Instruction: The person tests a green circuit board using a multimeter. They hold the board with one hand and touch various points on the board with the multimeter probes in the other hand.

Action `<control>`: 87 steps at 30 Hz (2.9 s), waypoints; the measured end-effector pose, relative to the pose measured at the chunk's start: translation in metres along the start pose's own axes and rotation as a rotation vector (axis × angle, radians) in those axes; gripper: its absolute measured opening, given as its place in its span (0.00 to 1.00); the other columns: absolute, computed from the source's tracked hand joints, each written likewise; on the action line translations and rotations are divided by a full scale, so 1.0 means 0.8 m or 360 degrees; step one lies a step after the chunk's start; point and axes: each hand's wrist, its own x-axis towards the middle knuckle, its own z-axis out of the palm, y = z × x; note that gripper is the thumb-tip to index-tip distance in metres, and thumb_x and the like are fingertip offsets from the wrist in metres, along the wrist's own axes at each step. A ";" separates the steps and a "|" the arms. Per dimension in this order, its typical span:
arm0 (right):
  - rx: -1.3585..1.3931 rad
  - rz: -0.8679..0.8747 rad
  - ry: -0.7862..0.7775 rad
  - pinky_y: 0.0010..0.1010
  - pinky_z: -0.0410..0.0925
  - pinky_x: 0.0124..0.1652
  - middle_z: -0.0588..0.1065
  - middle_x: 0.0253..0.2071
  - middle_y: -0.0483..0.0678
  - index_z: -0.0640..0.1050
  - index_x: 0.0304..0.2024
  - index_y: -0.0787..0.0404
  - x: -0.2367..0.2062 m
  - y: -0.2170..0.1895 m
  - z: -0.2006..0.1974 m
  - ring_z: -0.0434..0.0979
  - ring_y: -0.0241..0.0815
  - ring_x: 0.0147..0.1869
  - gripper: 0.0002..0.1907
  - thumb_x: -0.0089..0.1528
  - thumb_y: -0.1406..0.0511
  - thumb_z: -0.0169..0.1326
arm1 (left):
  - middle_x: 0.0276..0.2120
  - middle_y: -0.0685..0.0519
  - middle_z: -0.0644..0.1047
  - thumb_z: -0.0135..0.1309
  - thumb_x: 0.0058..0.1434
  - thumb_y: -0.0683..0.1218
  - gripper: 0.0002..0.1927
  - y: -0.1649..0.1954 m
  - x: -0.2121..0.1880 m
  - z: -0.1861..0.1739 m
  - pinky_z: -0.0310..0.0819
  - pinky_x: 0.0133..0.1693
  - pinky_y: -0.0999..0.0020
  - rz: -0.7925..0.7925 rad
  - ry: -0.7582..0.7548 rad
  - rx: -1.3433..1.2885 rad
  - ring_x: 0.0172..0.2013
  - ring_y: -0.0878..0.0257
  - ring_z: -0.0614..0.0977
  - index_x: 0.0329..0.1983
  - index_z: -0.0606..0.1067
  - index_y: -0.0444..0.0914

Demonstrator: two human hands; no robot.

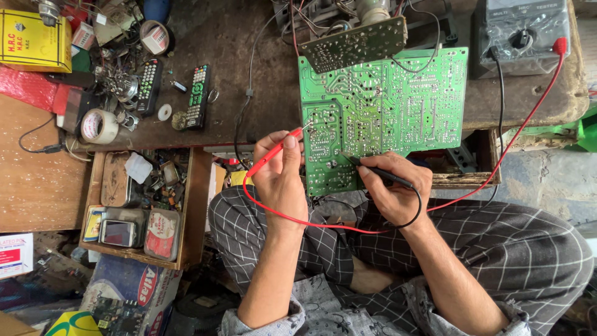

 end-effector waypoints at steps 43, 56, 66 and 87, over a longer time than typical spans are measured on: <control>-0.0018 -0.0414 -0.0033 0.30 0.71 0.38 0.78 0.32 0.51 0.78 0.38 0.67 -0.009 -0.013 0.008 0.80 0.44 0.35 0.08 0.56 0.77 0.59 | 0.44 0.50 0.79 0.53 0.73 0.44 0.09 -0.002 -0.005 -0.002 0.73 0.45 0.72 0.0010 -0.0051 -0.0066 0.42 0.68 0.78 0.50 0.70 0.35; 0.0062 -0.0675 0.0093 0.28 0.69 0.31 0.76 0.29 0.53 0.75 0.31 0.67 -0.012 -0.003 0.008 0.77 0.42 0.30 0.07 0.52 0.79 0.55 | 0.44 0.49 0.79 0.53 0.72 0.44 0.09 0.000 -0.005 -0.003 0.75 0.46 0.72 0.0004 -0.0067 -0.0120 0.43 0.67 0.79 0.50 0.69 0.35; -0.0075 -0.0796 -0.0028 0.31 0.70 0.33 0.77 0.31 0.52 0.76 0.33 0.68 -0.016 -0.014 0.014 0.78 0.45 0.32 0.10 0.51 0.80 0.58 | 0.44 0.50 0.79 0.53 0.73 0.44 0.09 0.004 -0.006 0.000 0.74 0.44 0.73 0.0011 -0.0076 -0.0091 0.42 0.67 0.79 0.50 0.69 0.35; 0.0020 -0.0780 0.0087 0.31 0.67 0.30 0.75 0.28 0.53 0.74 0.30 0.67 -0.018 -0.001 0.012 0.76 0.44 0.29 0.07 0.50 0.78 0.55 | 0.43 0.49 0.79 0.53 0.72 0.44 0.10 0.010 -0.003 0.003 0.75 0.44 0.73 -0.0026 -0.0064 -0.0065 0.42 0.67 0.80 0.51 0.69 0.35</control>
